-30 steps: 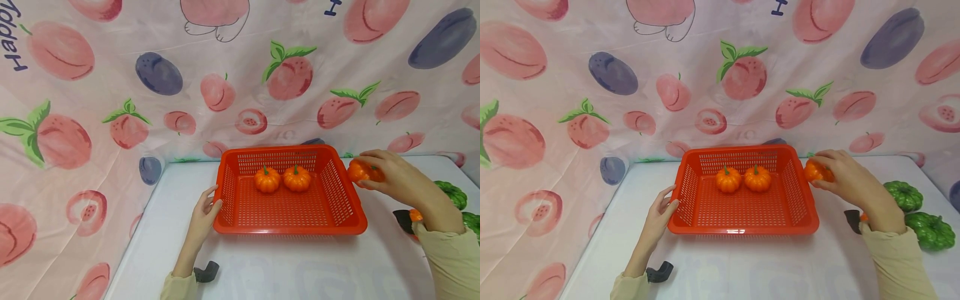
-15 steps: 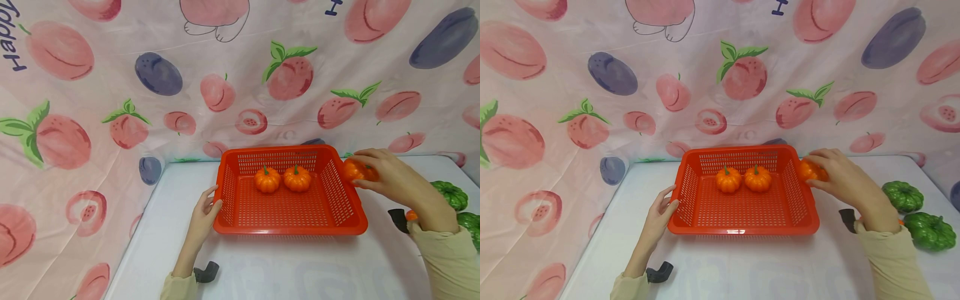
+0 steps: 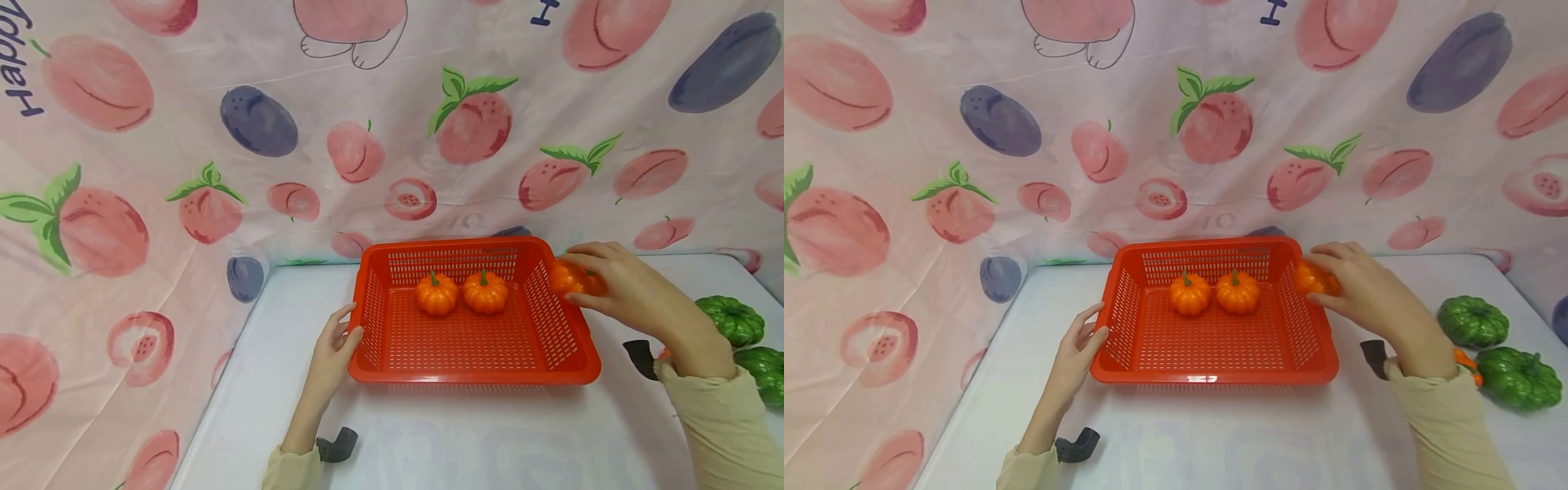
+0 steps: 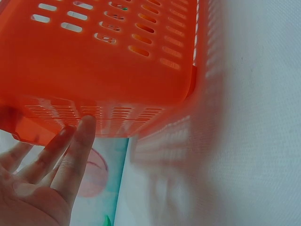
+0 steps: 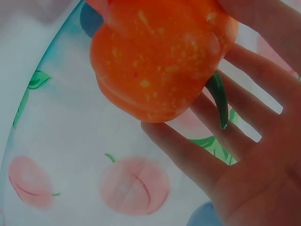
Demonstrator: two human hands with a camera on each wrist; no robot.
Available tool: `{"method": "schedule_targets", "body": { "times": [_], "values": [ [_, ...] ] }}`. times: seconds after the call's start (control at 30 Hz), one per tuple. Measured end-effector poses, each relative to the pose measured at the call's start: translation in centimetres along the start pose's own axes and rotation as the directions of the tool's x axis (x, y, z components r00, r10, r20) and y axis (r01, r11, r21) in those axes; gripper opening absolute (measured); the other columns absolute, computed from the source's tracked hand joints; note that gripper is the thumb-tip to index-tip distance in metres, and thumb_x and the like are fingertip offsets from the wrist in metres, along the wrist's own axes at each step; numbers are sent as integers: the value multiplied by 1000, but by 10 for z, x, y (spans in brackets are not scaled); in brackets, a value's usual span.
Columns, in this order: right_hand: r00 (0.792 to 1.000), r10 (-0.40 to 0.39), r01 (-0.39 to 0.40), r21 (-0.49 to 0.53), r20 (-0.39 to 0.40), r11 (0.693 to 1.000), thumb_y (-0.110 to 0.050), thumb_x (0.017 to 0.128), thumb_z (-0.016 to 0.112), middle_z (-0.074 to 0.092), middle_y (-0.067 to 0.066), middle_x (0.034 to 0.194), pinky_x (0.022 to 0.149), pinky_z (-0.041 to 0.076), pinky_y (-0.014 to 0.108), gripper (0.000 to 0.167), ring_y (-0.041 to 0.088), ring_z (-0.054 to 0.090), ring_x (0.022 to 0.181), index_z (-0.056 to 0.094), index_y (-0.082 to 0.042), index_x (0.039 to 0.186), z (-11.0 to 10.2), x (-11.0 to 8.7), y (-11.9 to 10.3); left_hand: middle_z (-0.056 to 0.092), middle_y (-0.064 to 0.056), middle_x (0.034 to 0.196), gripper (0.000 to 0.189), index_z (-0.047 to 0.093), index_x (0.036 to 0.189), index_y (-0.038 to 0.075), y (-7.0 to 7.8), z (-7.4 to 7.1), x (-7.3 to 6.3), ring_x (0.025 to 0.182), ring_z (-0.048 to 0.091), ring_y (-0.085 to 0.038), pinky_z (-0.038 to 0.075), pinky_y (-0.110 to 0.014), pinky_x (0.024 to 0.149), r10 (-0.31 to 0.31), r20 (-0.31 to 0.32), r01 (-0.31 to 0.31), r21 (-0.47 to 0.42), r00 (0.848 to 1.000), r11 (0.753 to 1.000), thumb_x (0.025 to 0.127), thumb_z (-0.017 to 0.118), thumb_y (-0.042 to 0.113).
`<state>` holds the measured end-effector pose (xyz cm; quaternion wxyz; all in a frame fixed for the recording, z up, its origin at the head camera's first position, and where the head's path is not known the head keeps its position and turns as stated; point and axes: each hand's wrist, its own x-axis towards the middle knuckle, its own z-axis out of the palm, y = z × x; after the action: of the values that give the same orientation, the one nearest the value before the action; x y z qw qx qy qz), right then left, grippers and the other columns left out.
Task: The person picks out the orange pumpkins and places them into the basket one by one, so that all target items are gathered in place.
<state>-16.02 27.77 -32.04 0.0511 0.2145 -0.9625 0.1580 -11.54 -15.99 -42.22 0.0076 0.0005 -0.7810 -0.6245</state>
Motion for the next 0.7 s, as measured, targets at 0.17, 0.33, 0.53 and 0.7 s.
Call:
{"method": "schedule_targets", "body": {
  "times": [0.17,0.33,0.53,0.7],
  "values": [
    [1000,-5,5,3,-1,1000,-20,77,86,54,24,130,92,48,63,57,42,46,120,64,3,125,1,2,-4,63,-17,126,49,47,145,23,0,0,-1,111,65,-31,57,-35,91,-3,1,3,0,1000,1000,99,63,23],
    [1000,-22,22,7,2,1000,-20,78,85,54,23,130,92,47,63,55,41,46,121,64,0,125,2,5,-8,63,-17,126,49,47,145,23,0,0,-1,111,65,-31,56,-35,91,-3,3,3,-1,1000,1000,99,62,23],
    [999,-52,52,13,7,999,-17,79,84,54,21,131,91,48,62,56,40,46,121,63,-3,129,3,7,-13,63,-18,126,48,47,145,22,1,0,-1,111,65,-31,57,-35,91,-3,-2,3,-1,1000,1000,99,62,22],
    [996,-91,91,5,-9,996,-13,78,84,56,21,130,92,48,62,56,40,47,120,63,-1,128,5,10,-16,63,-18,126,48,47,145,23,0,0,-1,111,65,-32,56,-36,92,0,-1,0,5,1000,1000,99,62,22]
  ]
}}
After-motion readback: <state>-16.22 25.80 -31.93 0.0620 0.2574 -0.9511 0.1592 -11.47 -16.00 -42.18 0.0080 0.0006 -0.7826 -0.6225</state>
